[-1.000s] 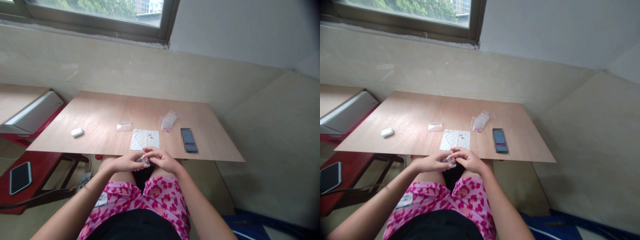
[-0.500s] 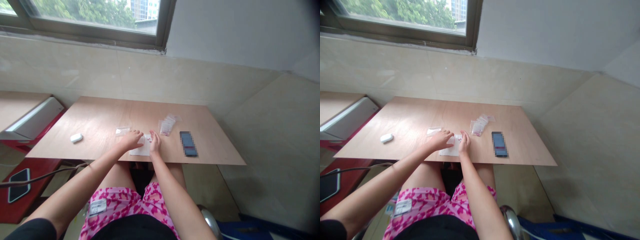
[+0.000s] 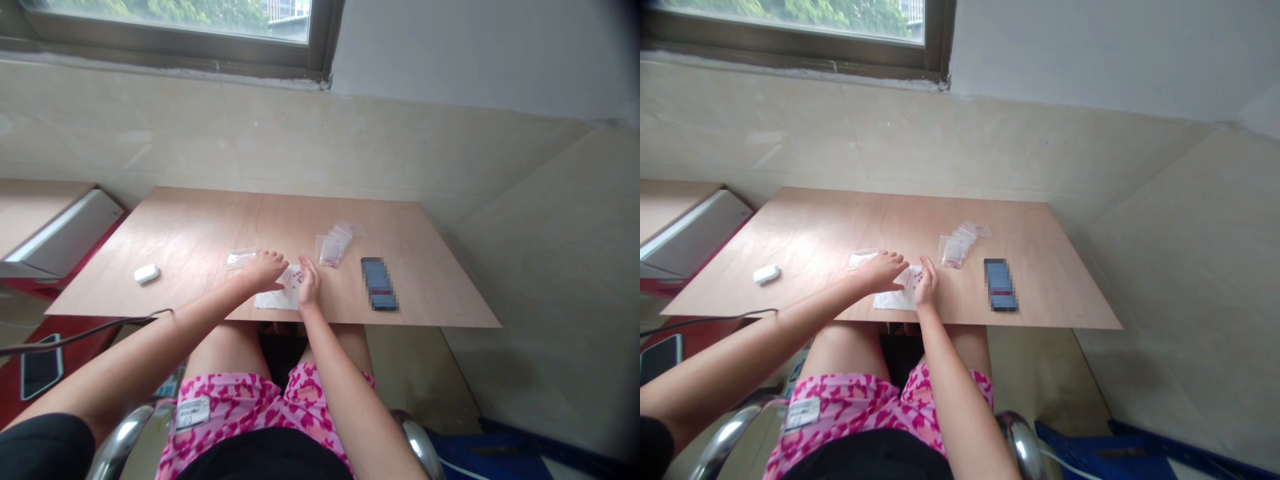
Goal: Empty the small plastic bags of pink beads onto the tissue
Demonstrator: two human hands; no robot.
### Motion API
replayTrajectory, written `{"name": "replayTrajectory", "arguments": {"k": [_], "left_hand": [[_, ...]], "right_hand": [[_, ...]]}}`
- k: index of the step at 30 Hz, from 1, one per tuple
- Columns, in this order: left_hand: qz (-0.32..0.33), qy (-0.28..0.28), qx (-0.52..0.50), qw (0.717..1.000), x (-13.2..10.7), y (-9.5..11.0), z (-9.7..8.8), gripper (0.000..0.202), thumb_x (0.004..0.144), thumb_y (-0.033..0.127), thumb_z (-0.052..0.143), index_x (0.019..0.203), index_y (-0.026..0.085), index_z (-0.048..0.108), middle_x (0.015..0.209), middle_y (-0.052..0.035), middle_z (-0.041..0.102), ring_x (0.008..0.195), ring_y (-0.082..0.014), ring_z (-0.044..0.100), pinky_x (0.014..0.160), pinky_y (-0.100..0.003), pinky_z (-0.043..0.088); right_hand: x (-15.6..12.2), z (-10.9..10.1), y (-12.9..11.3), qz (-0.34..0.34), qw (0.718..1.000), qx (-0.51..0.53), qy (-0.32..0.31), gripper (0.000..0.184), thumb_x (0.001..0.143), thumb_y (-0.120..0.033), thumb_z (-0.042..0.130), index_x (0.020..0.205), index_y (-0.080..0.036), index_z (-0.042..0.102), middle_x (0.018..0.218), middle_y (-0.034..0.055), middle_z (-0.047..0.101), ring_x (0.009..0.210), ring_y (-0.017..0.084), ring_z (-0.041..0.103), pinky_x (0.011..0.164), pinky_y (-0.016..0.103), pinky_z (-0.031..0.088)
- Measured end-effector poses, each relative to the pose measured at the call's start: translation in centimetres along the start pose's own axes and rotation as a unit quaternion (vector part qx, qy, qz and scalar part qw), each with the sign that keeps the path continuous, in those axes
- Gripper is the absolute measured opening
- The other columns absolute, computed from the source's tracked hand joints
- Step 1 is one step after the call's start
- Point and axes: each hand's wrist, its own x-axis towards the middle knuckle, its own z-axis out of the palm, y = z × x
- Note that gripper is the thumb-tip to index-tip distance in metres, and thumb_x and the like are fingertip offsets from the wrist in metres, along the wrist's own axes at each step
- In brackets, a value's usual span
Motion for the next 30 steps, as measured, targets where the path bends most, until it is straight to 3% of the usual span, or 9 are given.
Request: {"name": "replayTrajectory", "arguments": {"k": [4, 7, 10, 16, 20, 22, 24, 27, 30], "left_hand": [[-0.016, 0.023, -0.051, 0.998, -0.3, -0.3, 0.1, 0.039, 0.081, 0.039, 0.082, 0.110, 0.016, 0.070, 0.109, -0.0155, 0.070, 0.103, -0.0347, 0.065, 0.091, -0.043, 0.045], [-0.046, 0.068, -0.213, 0.974, -1.0, -1.0, 0.2, 0.044, 0.084, 0.038, 0.078, 0.122, 0.018, 0.068, 0.113, -0.0123, 0.071, 0.105, -0.0309, 0.067, 0.093, -0.041, 0.047], [-0.109, 0.098, -0.440, 0.886, -2.0, -2.2, 0.2, 0.048, 0.091, 0.045, 0.068, 0.132, 0.020, 0.064, 0.118, -0.0106, 0.071, 0.108, -0.0276, 0.067, 0.094, -0.040, 0.050], [-0.186, 0.149, -0.736, 0.634, -3.4, -5.8, -0.2, 0.050, 0.091, 0.034, 0.058, 0.132, 0.007, 0.060, 0.105, -0.0153, 0.073, 0.102, -0.0254, 0.069, 0.099, -0.043, 0.051], [-0.212, 0.161, -0.765, 0.587, -4.1, -8.4, -0.6, 0.046, 0.085, 0.027, 0.054, 0.126, 0.006, 0.061, 0.093, -0.0123, 0.072, 0.090, -0.0230, 0.069, 0.095, -0.044, 0.052], [-0.215, 0.171, -0.755, 0.596, -4.5, -9.2, -0.9, 0.047, 0.085, 0.028, 0.053, 0.126, 0.006, 0.061, 0.093, -0.0118, 0.071, 0.089, -0.0233, 0.068, 0.095, -0.045, 0.053], [-0.222, 0.181, -0.711, 0.642, -4.8, -9.5, -1.3, 0.049, 0.085, 0.030, 0.054, 0.129, 0.007, 0.061, 0.097, -0.0119, 0.071, 0.091, -0.0237, 0.068, 0.094, -0.045, 0.054], [-0.217, 0.142, -0.546, 0.797, -4.6, -8.4, -1.7, 0.049, 0.087, 0.029, 0.055, 0.133, 0.013, 0.062, 0.105, -0.0116, 0.070, 0.094, -0.0249, 0.067, 0.089, -0.043, 0.054], [-0.128, 0.058, -0.307, 0.941, -3.5, -5.5, -1.5, 0.046, 0.084, 0.021, 0.058, 0.130, 0.017, 0.064, 0.112, -0.0125, 0.070, 0.095, -0.0274, 0.066, 0.085, -0.041, 0.051]], "right_hand": [[0.0, 0.1, -0.2, 0.006, 1.000, 0.008, 0.007, 0.051, 0.095, -0.042, 0.044, 0.130, -0.015, 0.068, 0.140, 0.0143, 0.067, 0.132, 0.024, 0.061, 0.110, 0.038, 0.047], [-0.1, 0.1, -0.3, 0.014, 1.000, 0.017, 0.004, 0.051, 0.096, -0.043, 0.043, 0.131, -0.016, 0.068, 0.142, 0.0136, 0.066, 0.133, 0.024, 0.061, 0.111, 0.037, 0.047], [-0.1, 0.0, -0.2, 0.014, 0.999, 0.032, 0.003, 0.051, 0.096, -0.044, 0.043, 0.132, -0.015, 0.066, 0.143, 0.0137, 0.065, 0.135, 0.023, 0.060, 0.113, 0.038, 0.046], [-0.1, -0.3, -0.1, -0.002, 1.000, 0.010, -0.007, 0.056, 0.098, -0.047, 0.041, 0.135, -0.012, 0.064, 0.142, 0.0166, 0.065, 0.134, 0.024, 0.060, 0.117, 0.042, 0.041], [-0.2, -0.5, -0.3, -0.008, 1.000, -0.015, -0.016, 0.056, 0.098, -0.050, 0.042, 0.133, -0.014, 0.067, 0.141, 0.0155, 0.066, 0.135, 0.025, 0.059, 0.117, 0.043, 0.042], [-0.2, -0.5, -0.4, -0.010, 0.999, -0.029, -0.017, 0.056, 0.098, -0.051, 0.042, 0.131, -0.014, 0.068, 0.139, 0.0151, 0.067, 0.135, 0.025, 0.058, 0.115, 0.043, 0.044], [-0.3, -0.6, -0.5, -0.011, 0.999, -0.037, -0.014, 0.055, 0.097, -0.051, 0.043, 0.130, -0.015, 0.069, 0.138, 0.0145, 0.068, 0.135, 0.025, 0.059, 0.113, 0.042, 0.045], [-0.3, -0.5, -0.7, -0.009, 0.999, -0.039, -0.011, 0.055, 0.097, -0.052, 0.044, 0.129, -0.016, 0.069, 0.137, 0.0137, 0.068, 0.135, 0.025, 0.058, 0.113, 0.041, 0.045], [-0.3, -0.5, -0.8, -0.001, 0.999, -0.040, -0.032, 0.057, 0.098, -0.054, 0.042, 0.132, -0.016, 0.067, 0.141, 0.0140, 0.066, 0.138, 0.025, 0.055, 0.113, 0.041, 0.043]]}}
